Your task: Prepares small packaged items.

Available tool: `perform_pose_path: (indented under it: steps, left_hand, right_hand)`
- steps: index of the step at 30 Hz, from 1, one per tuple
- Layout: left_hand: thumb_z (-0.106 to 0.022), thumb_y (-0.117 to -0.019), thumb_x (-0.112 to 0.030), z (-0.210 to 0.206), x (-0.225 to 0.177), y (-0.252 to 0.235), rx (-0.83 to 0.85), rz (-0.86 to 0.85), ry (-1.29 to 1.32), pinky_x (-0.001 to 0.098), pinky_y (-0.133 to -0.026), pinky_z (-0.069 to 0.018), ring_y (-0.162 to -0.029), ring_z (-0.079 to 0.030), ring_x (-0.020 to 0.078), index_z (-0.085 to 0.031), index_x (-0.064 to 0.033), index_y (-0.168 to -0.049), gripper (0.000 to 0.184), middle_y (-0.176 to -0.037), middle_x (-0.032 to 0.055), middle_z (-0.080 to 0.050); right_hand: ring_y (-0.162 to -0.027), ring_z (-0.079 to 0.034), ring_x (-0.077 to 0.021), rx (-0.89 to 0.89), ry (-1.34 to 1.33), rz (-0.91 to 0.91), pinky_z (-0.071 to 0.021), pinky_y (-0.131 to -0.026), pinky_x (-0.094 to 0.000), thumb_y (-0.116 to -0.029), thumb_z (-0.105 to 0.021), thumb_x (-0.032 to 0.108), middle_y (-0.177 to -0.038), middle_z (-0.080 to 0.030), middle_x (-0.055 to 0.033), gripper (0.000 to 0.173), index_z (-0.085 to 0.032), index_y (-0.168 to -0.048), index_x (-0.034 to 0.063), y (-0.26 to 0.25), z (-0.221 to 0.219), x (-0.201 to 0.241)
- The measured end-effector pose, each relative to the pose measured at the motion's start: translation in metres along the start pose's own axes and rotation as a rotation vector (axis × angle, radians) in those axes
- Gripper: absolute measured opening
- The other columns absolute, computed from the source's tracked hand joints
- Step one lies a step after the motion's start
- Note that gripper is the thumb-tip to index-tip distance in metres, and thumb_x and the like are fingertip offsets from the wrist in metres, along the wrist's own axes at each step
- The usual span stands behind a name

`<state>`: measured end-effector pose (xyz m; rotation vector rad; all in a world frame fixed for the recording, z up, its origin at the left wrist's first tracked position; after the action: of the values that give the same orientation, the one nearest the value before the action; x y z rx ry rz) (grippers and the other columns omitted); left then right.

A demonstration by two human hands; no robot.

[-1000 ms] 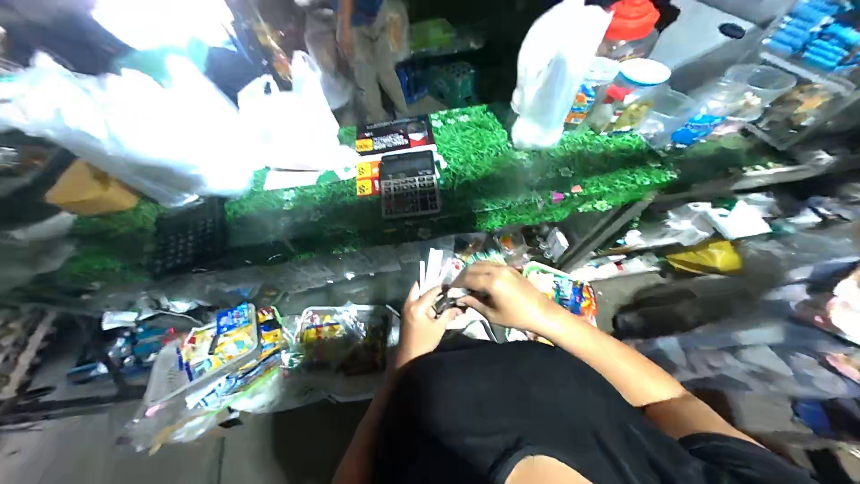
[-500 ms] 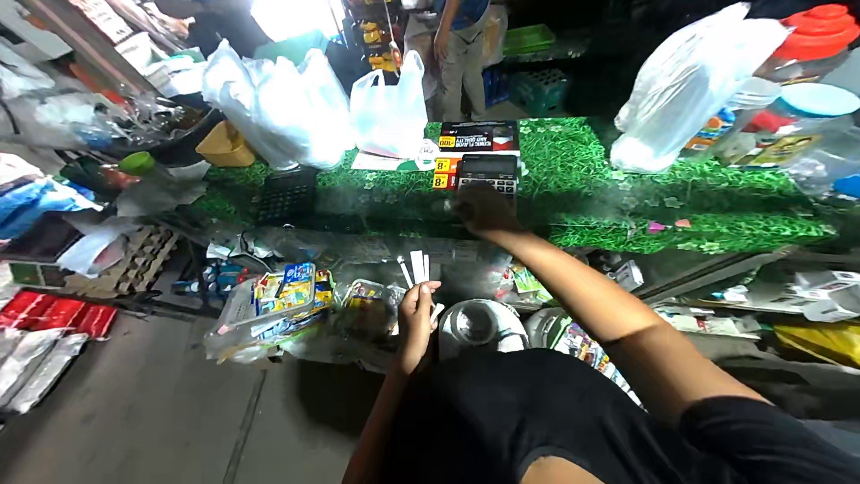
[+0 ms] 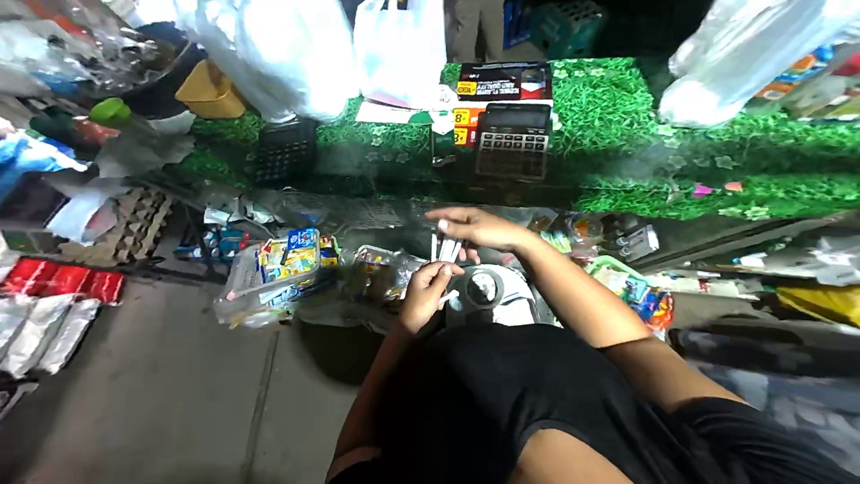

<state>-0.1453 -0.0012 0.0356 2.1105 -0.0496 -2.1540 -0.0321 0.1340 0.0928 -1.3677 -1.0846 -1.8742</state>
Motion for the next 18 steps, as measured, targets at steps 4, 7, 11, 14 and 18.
perform_pose_path:
  steps: [4,7,11,14,18]
  left_hand:
    - [-0.047,-0.1084,-0.016,-0.021,0.004,-0.015,0.281,0.035,-0.035,0.0175,-0.045,-0.0408,-0.049,-0.046,0.0015,-0.071,-0.0031,-0.108,0.027,-0.069,-0.0043,-0.057]
    - [-0.043,-0.1094,-0.017,-0.039,0.012,-0.028,0.456,0.058,0.059,0.0165,-0.043,-0.0411,-0.046,-0.045,0.0002,-0.069,-0.0035,-0.11,0.03,-0.064,-0.0065,-0.054]
    - [-0.027,-0.1108,-0.036,-0.064,0.03,-0.051,0.552,0.278,0.318,0.0173,-0.041,-0.0415,-0.042,-0.044,0.0014,-0.063,-0.0093,-0.121,0.046,-0.066,-0.0031,-0.06]
    - [-0.01,-0.1067,-0.059,-0.087,0.044,-0.066,0.603,0.445,0.411,0.016,-0.043,-0.0385,-0.048,-0.045,0.0014,-0.058,-0.0133,-0.13,0.07,-0.103,0.0034,-0.069]
    - [-0.001,-0.0974,-0.075,-0.119,0.061,-0.074,0.598,0.653,0.393,0.016,-0.043,-0.0373,-0.049,-0.044,0.0028,-0.059,-0.0142,-0.119,0.087,-0.087,-0.0002,-0.062]
  right_hand:
    - [-0.051,-0.057,-0.0155,-0.012,0.069,-0.034,-0.053,-0.049,-0.0324,-0.1043,-0.061,0.014,-0.08,-0.066,-0.0122,0.025,-0.064,-0.127,0.0044,0.035,0.006,-0.021]
    - [-0.052,-0.062,-0.0159,-0.138,0.013,-0.057,-0.0582,-0.054,-0.033,-0.1032,-0.061,0.009,-0.077,-0.067,-0.0123,0.017,-0.066,-0.116,-0.0012,0.065,0.021,-0.045]
    - [-0.053,-0.063,-0.0158,-0.496,-0.1,-0.087,-0.0584,-0.056,-0.0335,-0.1021,-0.062,0.007,-0.075,-0.067,-0.0119,0.016,-0.067,-0.114,-0.0016,0.108,0.044,-0.086]
    - [-0.058,-0.066,-0.0203,-0.776,-0.003,-0.15,-0.06,-0.059,-0.0403,-0.1021,-0.063,0.012,-0.08,-0.07,-0.0125,0.016,-0.068,-0.114,0.003,0.144,0.056,-0.102]
    - [-0.064,-0.068,-0.0227,-0.698,0.117,-0.233,-0.0598,-0.065,-0.0438,-0.102,-0.063,0.014,-0.083,-0.07,-0.0135,0.017,-0.068,-0.114,0.0023,0.176,0.053,-0.099]
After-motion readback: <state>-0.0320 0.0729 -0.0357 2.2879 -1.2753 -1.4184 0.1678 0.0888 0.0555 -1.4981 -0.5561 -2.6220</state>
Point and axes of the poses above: each hand's wrist, its own y-axis away from the middle knuckle, its own z-axis out of the back of the hand, x = y × z, the point moved 4 cm from there along -y, towards the middle knuckle
